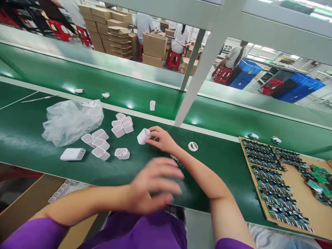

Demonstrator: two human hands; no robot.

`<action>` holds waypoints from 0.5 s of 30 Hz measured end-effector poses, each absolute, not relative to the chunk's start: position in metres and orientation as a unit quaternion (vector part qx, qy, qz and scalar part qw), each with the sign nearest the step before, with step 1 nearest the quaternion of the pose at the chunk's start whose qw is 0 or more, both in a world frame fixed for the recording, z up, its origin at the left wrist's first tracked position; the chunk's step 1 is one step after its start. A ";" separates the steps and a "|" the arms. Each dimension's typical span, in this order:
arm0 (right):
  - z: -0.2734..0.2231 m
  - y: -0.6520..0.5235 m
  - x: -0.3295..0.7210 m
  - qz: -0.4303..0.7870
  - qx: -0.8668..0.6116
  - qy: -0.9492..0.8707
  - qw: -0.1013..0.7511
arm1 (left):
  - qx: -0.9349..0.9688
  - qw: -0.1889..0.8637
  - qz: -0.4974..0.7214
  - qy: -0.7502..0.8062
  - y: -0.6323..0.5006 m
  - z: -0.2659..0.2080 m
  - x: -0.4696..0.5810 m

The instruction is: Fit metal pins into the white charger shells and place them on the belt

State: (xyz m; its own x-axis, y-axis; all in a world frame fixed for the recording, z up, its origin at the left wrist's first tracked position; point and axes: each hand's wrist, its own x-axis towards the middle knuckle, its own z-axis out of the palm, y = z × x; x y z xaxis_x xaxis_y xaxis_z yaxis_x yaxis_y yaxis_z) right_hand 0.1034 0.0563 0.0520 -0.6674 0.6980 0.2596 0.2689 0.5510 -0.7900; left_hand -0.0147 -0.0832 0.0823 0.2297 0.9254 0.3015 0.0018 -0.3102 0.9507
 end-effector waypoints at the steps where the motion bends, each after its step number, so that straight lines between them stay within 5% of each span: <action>1: 0.055 0.051 0.117 0.426 -0.318 -0.783 0.323 | 0.676 0.400 0.491 0.378 -0.073 0.079 -0.021; 4: 0.062 0.030 0.146 0.552 -0.360 -0.654 0.372 | 0.714 0.242 0.467 0.462 -0.039 0.064 -0.035; 8: 0.058 0.016 0.162 0.586 -0.358 -0.637 0.351 | 0.717 0.306 0.421 0.464 -0.005 0.050 -0.030; 11: 0.047 0.021 0.178 0.444 -0.436 -0.715 0.317 | 0.688 0.331 0.413 0.496 0.010 0.046 -0.019; 15: 0.034 0.024 0.197 0.181 -0.485 -0.843 0.145 | 0.678 0.327 0.389 0.531 0.020 0.036 -0.016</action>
